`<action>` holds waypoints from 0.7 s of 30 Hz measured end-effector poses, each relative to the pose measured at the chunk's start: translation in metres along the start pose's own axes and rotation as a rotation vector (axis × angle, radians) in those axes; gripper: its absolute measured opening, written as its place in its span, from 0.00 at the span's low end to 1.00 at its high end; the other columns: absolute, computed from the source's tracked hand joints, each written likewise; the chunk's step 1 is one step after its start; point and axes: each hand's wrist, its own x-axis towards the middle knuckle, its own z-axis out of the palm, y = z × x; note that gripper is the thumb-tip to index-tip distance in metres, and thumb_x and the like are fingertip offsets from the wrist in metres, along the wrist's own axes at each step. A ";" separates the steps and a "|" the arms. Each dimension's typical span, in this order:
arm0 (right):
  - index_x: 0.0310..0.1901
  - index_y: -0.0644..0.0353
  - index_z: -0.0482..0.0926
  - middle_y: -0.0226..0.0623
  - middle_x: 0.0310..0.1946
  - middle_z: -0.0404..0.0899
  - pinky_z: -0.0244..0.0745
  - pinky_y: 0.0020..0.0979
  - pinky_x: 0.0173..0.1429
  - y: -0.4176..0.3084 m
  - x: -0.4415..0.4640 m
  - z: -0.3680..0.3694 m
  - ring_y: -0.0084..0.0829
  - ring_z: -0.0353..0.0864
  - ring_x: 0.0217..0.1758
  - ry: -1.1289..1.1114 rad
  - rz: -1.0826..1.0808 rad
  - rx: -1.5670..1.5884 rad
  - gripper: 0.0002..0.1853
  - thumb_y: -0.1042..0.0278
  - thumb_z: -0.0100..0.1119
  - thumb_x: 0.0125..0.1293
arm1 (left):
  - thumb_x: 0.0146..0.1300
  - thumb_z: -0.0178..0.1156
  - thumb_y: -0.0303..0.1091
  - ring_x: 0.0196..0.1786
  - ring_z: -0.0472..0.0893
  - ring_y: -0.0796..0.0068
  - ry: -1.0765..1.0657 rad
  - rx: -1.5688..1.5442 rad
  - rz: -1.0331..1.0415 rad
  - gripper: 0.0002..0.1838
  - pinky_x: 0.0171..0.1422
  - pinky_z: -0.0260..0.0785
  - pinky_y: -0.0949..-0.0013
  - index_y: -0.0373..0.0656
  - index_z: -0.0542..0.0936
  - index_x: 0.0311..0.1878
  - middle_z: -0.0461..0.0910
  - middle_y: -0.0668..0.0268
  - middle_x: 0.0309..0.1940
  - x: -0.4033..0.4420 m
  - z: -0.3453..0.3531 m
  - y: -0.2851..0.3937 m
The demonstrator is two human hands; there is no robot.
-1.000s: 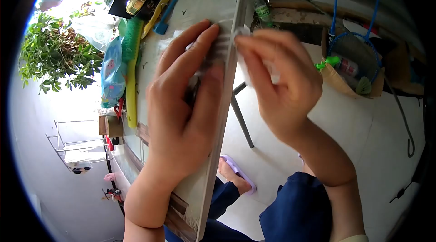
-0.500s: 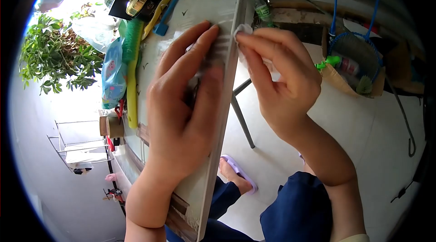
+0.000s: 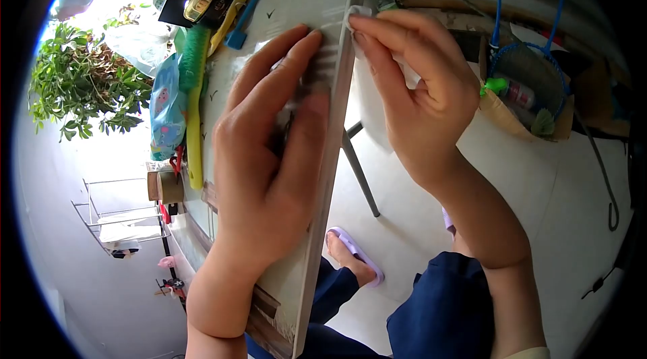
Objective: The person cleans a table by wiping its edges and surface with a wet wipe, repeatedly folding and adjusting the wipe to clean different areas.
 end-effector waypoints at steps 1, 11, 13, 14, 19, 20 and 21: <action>0.42 0.60 0.86 0.34 0.35 0.83 0.74 0.25 0.31 -0.003 -0.001 -0.001 0.27 0.82 0.31 0.000 -0.001 0.000 0.11 0.81 0.70 0.57 | 0.72 0.51 0.27 0.71 0.71 0.61 0.000 0.005 0.002 0.22 0.76 0.58 0.62 0.32 0.75 0.67 0.73 0.53 0.68 0.000 0.000 0.000; 0.43 0.58 0.86 0.33 0.35 0.83 0.76 0.27 0.35 -0.010 -0.004 -0.006 0.29 0.82 0.33 -0.050 0.022 -0.093 0.12 0.81 0.69 0.57 | 0.72 0.52 0.28 0.71 0.71 0.61 0.005 0.010 -0.001 0.23 0.76 0.59 0.62 0.32 0.75 0.67 0.72 0.53 0.69 0.001 -0.001 0.002; 0.43 0.58 0.86 0.33 0.36 0.83 0.76 0.27 0.35 -0.015 -0.009 -0.007 0.29 0.83 0.33 -0.074 0.039 -0.071 0.11 0.81 0.69 0.57 | 0.72 0.51 0.28 0.71 0.71 0.61 -0.003 0.025 -0.068 0.23 0.76 0.58 0.62 0.32 0.75 0.67 0.72 0.52 0.69 0.000 -0.001 0.006; 0.43 0.58 0.86 0.33 0.36 0.83 0.76 0.27 0.35 -0.013 -0.008 -0.007 0.29 0.83 0.33 -0.066 0.024 -0.056 0.11 0.80 0.70 0.57 | 0.72 0.51 0.28 0.71 0.71 0.61 -0.002 0.026 -0.068 0.23 0.76 0.58 0.62 0.32 0.75 0.67 0.72 0.52 0.69 0.001 -0.001 0.005; 0.43 0.58 0.86 0.33 0.35 0.83 0.76 0.27 0.35 -0.006 -0.003 -0.004 0.29 0.83 0.33 -0.038 0.016 -0.101 0.12 0.79 0.70 0.57 | 0.72 0.52 0.28 0.72 0.70 0.61 0.003 0.036 -0.011 0.22 0.76 0.58 0.62 0.32 0.75 0.67 0.72 0.52 0.69 0.000 0.000 0.002; 0.44 0.58 0.86 0.34 0.36 0.83 0.76 0.27 0.35 -0.012 -0.007 -0.007 0.29 0.83 0.33 -0.059 0.029 -0.068 0.12 0.79 0.70 0.58 | 0.72 0.52 0.28 0.72 0.70 0.61 0.007 0.036 -0.009 0.22 0.76 0.58 0.62 0.32 0.75 0.67 0.72 0.52 0.69 0.001 -0.001 0.002; 0.44 0.58 0.86 0.34 0.36 0.83 0.76 0.27 0.35 -0.010 -0.008 -0.006 0.29 0.83 0.33 -0.059 0.027 -0.066 0.12 0.79 0.70 0.58 | 0.72 0.52 0.28 0.72 0.70 0.61 0.003 0.037 -0.019 0.22 0.76 0.58 0.62 0.32 0.75 0.67 0.72 0.52 0.69 0.001 -0.001 0.003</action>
